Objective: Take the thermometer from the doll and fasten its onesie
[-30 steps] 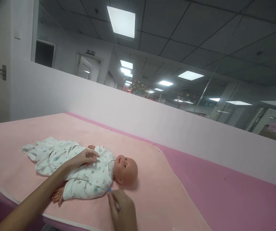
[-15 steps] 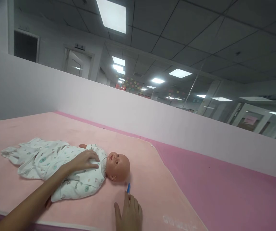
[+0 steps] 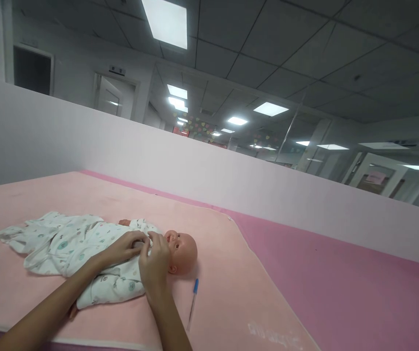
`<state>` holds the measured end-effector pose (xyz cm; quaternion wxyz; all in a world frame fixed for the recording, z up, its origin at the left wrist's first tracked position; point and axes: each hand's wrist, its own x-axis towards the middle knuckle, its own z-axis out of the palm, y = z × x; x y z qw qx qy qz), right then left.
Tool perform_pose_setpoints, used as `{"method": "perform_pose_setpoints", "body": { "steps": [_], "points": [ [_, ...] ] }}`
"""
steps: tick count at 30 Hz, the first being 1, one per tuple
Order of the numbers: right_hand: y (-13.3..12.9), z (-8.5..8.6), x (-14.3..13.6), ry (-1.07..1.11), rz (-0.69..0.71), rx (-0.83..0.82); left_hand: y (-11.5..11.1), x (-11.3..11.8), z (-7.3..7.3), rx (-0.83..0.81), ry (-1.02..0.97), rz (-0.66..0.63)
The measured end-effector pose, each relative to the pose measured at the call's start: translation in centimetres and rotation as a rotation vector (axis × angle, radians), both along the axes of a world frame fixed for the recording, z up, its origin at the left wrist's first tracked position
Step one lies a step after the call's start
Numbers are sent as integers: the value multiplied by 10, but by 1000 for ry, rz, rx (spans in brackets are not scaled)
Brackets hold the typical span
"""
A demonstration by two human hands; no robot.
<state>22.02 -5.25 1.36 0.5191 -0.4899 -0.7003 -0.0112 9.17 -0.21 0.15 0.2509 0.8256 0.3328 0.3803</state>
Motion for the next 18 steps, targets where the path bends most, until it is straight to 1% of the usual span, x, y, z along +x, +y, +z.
{"method": "perform_pose_setpoints", "body": {
  "steps": [2, 4, 6, 8, 13, 18],
  "points": [
    [19, -10, -18, -5, 65, 8, 1, -1, -5, -14, -41, 44],
    [31, -23, -28, -4, 86, 46, 1, -2, -9, -28, -65, 71],
    [35, -34, -31, 40, 77, 101, 1, -3, -9, -34, -66, 48],
    [34, -40, -29, 113, 61, 148, 0, -2, -8, -32, -66, 7],
    [31, -40, -23, 270, 73, 168, 0, -1, -4, -43, -104, -34],
    [34, -41, -23, 296, 107, 157, 3, -2, -5, -66, -131, -27]
  ]
}}
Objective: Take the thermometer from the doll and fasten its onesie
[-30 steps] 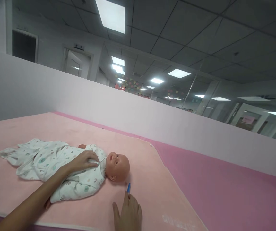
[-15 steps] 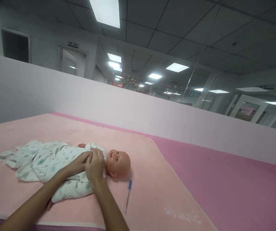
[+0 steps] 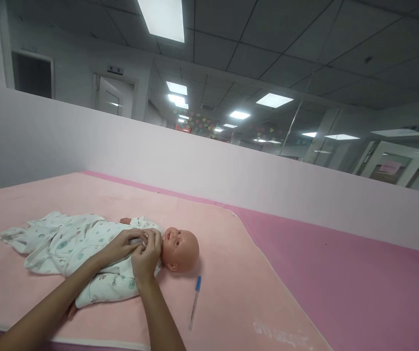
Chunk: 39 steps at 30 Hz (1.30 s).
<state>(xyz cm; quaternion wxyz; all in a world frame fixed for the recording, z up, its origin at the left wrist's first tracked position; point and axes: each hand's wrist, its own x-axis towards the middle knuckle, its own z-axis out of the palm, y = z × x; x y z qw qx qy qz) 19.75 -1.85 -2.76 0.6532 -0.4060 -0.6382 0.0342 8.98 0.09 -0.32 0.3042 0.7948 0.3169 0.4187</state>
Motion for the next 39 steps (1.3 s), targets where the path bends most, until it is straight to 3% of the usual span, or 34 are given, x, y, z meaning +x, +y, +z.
{"method": "perform_pose_setpoints", "body": {
  "steps": [8, 23, 39],
  "points": [
    [2, -3, -1, 64, -21, -18, 2, -3, 1, 51, 98, 43],
    [0, 1, -1, 70, 29, 7, 0, -3, 4, 18, 51, 71],
    [-1, -2, 0, -81, 44, 55, -1, -4, 4, 2, 55, 61]
  ]
}}
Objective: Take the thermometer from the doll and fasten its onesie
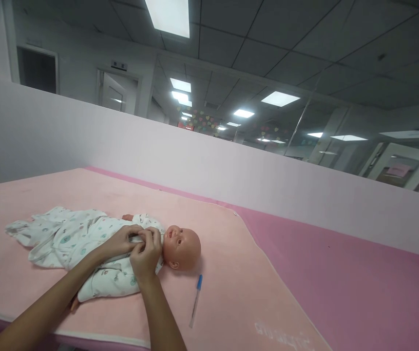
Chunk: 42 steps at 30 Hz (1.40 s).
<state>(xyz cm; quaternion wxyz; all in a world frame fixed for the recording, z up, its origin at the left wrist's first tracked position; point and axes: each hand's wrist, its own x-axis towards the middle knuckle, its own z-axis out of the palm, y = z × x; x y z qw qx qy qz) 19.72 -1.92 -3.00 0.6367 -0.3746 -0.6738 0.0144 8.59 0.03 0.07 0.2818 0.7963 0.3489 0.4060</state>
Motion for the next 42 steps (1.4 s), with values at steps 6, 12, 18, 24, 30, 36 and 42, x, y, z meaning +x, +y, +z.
{"method": "perform_pose_setpoints", "body": {
  "steps": [6, 12, 18, 24, 30, 36, 42],
  "points": [
    [-3, 4, 1, 3, -21, -34, -5, 0, 5, -4, -2, -29],
    [-2, 3, 1, 0, -58, -34, -1, -10, 3, -184, -132, -79],
    [-1, 0, 1, 45, -46, 49, 10, -40, 0, -224, -88, -53],
    [-1, -1, 2, 69, -45, 87, 11, -52, -5, -247, -64, -79],
    [2, 0, 3, -61, -63, 1, 7, -50, -7, -237, -136, -103],
    [0, 4, 2, -330, -54, -46, 6, -48, -8, -242, -155, 13],
    [2, 4, 0, -335, -89, -72, 9, -46, -12, -243, -206, 105]
  ]
}}
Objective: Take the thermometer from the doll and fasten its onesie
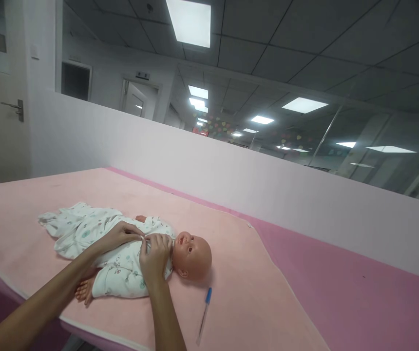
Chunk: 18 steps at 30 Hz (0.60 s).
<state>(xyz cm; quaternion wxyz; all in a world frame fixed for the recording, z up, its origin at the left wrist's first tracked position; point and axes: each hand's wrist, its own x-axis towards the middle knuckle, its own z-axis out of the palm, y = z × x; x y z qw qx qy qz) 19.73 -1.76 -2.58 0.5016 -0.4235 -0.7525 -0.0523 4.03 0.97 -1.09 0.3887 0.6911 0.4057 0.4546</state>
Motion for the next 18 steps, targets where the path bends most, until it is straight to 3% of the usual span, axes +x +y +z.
{"method": "perform_pose_setpoints", "body": {
  "steps": [5, 12, 18],
  "points": [
    [3, -4, 0, 13, -27, -2, -5, 2, 1, 2, -7, 10],
    [4, -7, -2, 7, -57, 42, -9, 0, 6, 8, 67, -113],
    [4, -7, -4, 3, -53, 45, -9, 2, 7, 44, 52, -109]
  ]
}}
